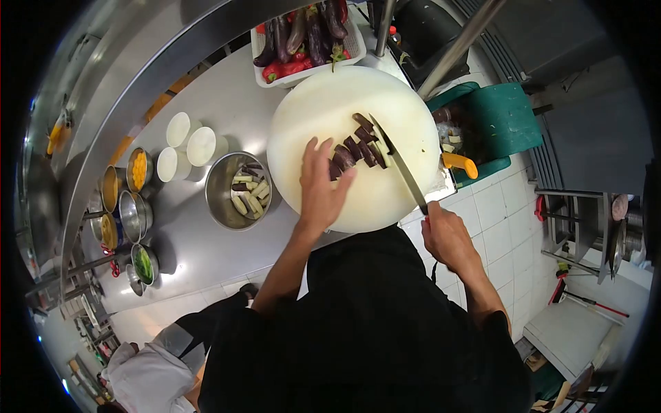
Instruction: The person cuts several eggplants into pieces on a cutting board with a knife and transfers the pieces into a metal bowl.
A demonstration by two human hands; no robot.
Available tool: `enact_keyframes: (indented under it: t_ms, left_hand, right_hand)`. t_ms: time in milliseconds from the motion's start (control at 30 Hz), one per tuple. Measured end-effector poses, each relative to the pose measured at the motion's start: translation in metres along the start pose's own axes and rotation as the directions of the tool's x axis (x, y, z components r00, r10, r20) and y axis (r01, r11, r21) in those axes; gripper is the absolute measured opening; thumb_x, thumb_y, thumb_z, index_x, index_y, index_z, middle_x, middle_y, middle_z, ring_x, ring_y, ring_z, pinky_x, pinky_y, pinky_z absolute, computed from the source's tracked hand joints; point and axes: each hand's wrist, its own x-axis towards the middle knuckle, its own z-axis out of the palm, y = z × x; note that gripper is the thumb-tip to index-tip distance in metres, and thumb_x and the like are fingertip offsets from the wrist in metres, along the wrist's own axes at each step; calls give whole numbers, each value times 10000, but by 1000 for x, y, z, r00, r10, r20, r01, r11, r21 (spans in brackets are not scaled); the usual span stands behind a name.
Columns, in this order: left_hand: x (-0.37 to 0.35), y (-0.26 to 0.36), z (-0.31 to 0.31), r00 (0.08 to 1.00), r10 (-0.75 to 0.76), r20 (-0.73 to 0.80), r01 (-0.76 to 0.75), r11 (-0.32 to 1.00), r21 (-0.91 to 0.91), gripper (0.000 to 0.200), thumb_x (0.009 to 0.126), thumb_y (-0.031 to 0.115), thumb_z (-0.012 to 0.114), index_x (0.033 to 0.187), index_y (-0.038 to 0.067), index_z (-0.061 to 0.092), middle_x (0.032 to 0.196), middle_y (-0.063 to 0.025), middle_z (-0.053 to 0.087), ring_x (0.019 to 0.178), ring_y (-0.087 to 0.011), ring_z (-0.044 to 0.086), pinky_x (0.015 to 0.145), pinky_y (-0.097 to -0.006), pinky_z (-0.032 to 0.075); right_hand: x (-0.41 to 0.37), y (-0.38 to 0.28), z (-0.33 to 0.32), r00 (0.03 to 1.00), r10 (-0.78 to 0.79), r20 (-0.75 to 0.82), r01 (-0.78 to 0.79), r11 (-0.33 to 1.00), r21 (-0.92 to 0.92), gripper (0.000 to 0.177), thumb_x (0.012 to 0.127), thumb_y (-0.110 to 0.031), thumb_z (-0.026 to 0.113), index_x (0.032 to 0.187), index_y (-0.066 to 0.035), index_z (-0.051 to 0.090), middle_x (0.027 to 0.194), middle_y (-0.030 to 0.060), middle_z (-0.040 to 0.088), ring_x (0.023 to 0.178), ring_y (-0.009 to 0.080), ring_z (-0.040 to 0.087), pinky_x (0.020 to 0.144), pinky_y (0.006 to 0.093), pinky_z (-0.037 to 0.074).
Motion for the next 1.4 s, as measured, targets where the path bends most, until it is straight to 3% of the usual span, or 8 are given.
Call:
enact_keyframes:
  t_ms: [167,267,367,533,833,1167,1300,1400]
  left_hand:
    - [24,39,32,983,-88,161,29,941,338,943,834,589,762,1586,195,351,1672,-261,161,1498,-492,224,1099,-674,228]
    - [40,43,52,972,-85,219,-24,892,452,944,794,728,711,1568,289,395,1673,-231,182,1474,-549,198,1060,-742,204]
    - [42,34,69,984,2,179,-94,860,502,790,788,677,744,1451,290,557,1649,-195,259,1459,-492,254,1059,-718,213]
    - [25,15,61,965,241,107,-264,886,381,546,744,486,796,1204,206,704,1482,-138,452,1334,-377,391,1060,-585,251]
    - [19,13,40,900,435,30,-430,874,227,483,640,410,814,1060,182,741,1269,-82,553,1222,-318,461,974,-524,311]
    - [-2,-34,-91,948,266,-176,-171,890,423,547,653,399,834,1148,192,727,1310,-77,570,1262,-337,457,1021,-532,336]
    - [-20,-90,-124,974,0,-225,80,935,347,514,761,335,795,1233,156,699,1345,-108,580,1290,-355,457,1081,-508,342]
    - [-26,-101,-132,963,-48,-266,142,928,344,479,810,292,765,1246,110,683,1353,-131,578,1310,-368,456,1096,-510,347]
  right_hand:
    - [-6,64,-28,964,217,154,-262,874,410,316,955,-166,734,1164,37,612,771,116,673,619,168,689,598,329,556]
    - [9,123,-30,997,21,-76,-16,998,62,315,941,-312,743,982,-10,661,747,169,691,612,296,675,616,422,547]
    - [27,100,-42,983,91,-161,-115,982,-150,418,922,-432,729,900,-21,661,735,190,692,656,361,678,642,466,544]
    - [44,68,-24,981,-125,-149,94,976,-198,451,932,-463,690,820,-27,664,726,200,700,697,400,693,666,500,550]
    - [41,32,-32,993,-95,-64,91,994,-55,420,886,-378,780,772,7,656,667,193,668,609,372,664,599,452,514]
    - [90,-106,-37,924,-381,45,383,910,-160,402,909,-394,731,858,1,678,727,211,685,730,399,697,708,485,543]
    - [107,-141,-26,847,-532,16,506,796,-334,367,904,-390,723,893,-25,692,746,192,701,767,378,708,731,480,553]
    - [106,-119,-56,919,-389,61,384,850,-361,344,902,-394,706,929,-51,706,752,188,704,820,380,713,755,489,567]
